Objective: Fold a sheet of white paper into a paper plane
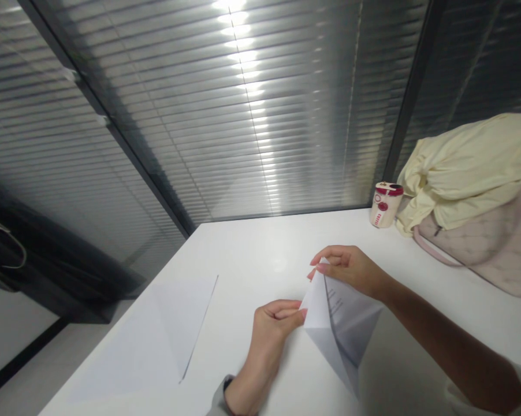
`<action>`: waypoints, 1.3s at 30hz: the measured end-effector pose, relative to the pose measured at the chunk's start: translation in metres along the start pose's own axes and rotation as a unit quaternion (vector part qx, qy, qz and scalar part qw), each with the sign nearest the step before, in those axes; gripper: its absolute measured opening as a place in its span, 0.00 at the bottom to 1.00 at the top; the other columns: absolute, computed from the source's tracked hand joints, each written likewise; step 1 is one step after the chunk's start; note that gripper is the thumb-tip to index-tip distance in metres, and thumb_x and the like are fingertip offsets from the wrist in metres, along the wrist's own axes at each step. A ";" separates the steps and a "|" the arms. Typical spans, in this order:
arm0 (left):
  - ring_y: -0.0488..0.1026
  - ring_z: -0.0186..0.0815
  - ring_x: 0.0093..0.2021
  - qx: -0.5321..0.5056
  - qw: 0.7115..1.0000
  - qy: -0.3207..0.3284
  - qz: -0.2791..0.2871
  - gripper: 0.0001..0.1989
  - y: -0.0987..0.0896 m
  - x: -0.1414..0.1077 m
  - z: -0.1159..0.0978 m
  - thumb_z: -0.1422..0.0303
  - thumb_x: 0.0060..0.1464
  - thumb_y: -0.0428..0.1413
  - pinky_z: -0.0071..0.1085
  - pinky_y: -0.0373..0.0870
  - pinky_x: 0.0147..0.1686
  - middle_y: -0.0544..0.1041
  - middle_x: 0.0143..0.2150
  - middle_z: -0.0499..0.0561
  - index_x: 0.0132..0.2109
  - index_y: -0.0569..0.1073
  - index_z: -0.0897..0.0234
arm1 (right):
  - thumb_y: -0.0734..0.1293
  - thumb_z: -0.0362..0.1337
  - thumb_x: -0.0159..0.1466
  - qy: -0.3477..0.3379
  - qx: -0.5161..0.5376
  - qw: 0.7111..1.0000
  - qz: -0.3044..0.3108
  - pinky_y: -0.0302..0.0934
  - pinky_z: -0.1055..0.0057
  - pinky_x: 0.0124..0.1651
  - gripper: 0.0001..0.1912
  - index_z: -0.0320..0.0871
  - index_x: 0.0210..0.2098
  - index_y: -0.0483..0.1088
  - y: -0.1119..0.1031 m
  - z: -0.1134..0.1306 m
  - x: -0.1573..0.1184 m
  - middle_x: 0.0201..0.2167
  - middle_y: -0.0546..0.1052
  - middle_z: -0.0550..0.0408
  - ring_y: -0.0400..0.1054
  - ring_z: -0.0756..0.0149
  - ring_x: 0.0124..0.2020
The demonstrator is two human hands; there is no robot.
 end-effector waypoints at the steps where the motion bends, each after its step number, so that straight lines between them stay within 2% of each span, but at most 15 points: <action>1: 0.75 0.32 0.23 0.000 1.000 0.003 -0.002 0.14 0.000 0.000 0.000 0.66 0.29 0.72 0.23 0.70 0.27 0.82 0.25 0.55 0.27 0.81 0.68 | 0.69 0.45 0.59 -0.004 0.000 1.000 -0.010 0.65 0.70 0.36 0.12 0.42 0.35 0.72 -0.001 0.000 0.000 0.32 0.81 0.50 0.74 0.63 0.32; 5: 0.75 0.33 0.23 0.007 0.999 0.020 -0.029 0.13 -0.003 0.001 0.000 0.65 0.31 0.72 0.23 0.70 0.27 0.82 0.25 0.54 0.27 0.81 0.67 | 0.71 0.41 0.56 -0.045 -0.055 0.994 -0.088 0.64 0.71 0.37 0.10 0.42 0.34 0.73 -0.004 0.004 0.001 0.34 0.78 0.52 0.72 0.63 0.37; 7: 0.76 0.34 0.24 0.014 0.999 0.034 -0.036 0.13 -0.002 0.000 0.000 0.65 0.32 0.71 0.24 0.70 0.28 0.82 0.25 0.54 0.27 0.81 0.67 | 0.71 0.40 0.54 -0.035 -0.059 0.992 -0.102 0.62 0.72 0.33 0.10 0.42 0.34 0.73 -0.004 0.004 0.001 0.30 0.76 0.55 0.70 0.66 0.33; 9: 0.76 0.35 0.25 0.022 0.999 0.041 -0.021 0.13 0.000 0.000 -0.001 0.66 0.31 0.71 0.25 0.70 0.28 0.82 0.25 0.53 0.27 0.81 0.66 | 0.72 0.40 0.53 -0.014 -0.038 0.995 -0.094 0.60 0.74 0.30 0.10 0.41 0.33 0.73 -0.002 0.004 0.000 0.24 0.74 0.58 0.67 0.70 0.26; 11: 0.77 0.37 0.27 0.027 0.999 0.039 0.013 0.15 0.005 -0.001 -0.002 0.66 0.30 0.72 0.26 0.71 0.30 0.82 0.26 0.54 0.29 0.82 0.66 | 0.72 0.40 0.53 0.001 -0.022 0.996 -0.083 0.59 0.74 0.28 0.10 0.40 0.32 0.73 0.001 0.006 -0.002 0.22 0.73 0.59 0.66 0.71 0.24; 15: 0.77 0.39 0.31 0.055 0.996 0.049 0.054 0.13 0.010 -0.003 -0.007 0.62 0.39 0.68 0.28 0.72 0.34 0.82 0.29 0.54 0.33 0.83 0.65 | 0.72 0.38 0.52 0.014 -0.018 0.997 -0.070 0.60 0.74 0.29 0.11 0.40 0.34 0.75 0.008 0.011 -0.005 0.23 0.76 0.58 0.69 0.69 0.25; 23: 0.76 0.39 0.28 0.086 0.995 0.048 0.029 0.13 0.007 -0.005 -0.005 0.59 0.42 0.66 0.28 0.70 0.30 0.81 0.25 0.53 0.30 0.83 0.65 | 0.72 0.40 0.54 0.055 0.018 0.995 -0.078 0.64 0.71 0.33 0.11 0.40 0.34 0.77 0.012 0.007 -0.009 0.28 0.81 0.51 0.75 0.63 0.31; 29: 0.75 0.39 0.28 0.095 0.994 0.045 0.014 0.13 0.006 -0.006 -0.006 0.59 0.42 0.66 0.28 0.69 0.28 0.81 0.24 0.53 0.30 0.83 0.66 | 0.73 0.44 0.53 0.092 0.061 0.989 -0.095 0.66 0.71 0.32 0.15 0.39 0.36 0.77 0.011 0.003 -0.011 0.29 0.82 0.48 0.75 0.61 0.30; 39: 0.74 0.38 0.25 0.089 0.995 0.043 0.008 0.11 0.007 -0.006 -0.008 0.60 0.40 0.66 0.27 0.69 0.27 0.80 0.22 0.52 0.27 0.83 0.65 | 0.73 0.46 0.52 0.080 0.065 0.989 -0.104 0.67 0.68 0.33 0.17 0.39 0.34 0.78 0.012 0.007 -0.013 0.30 0.82 0.47 0.76 0.59 0.30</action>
Point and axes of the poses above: each hand's wrist, its own x-axis towards the middle knuckle, its own y-axis out of the palm, z = x × y, the point moved 4 cm from there along x, towards the middle knuckle
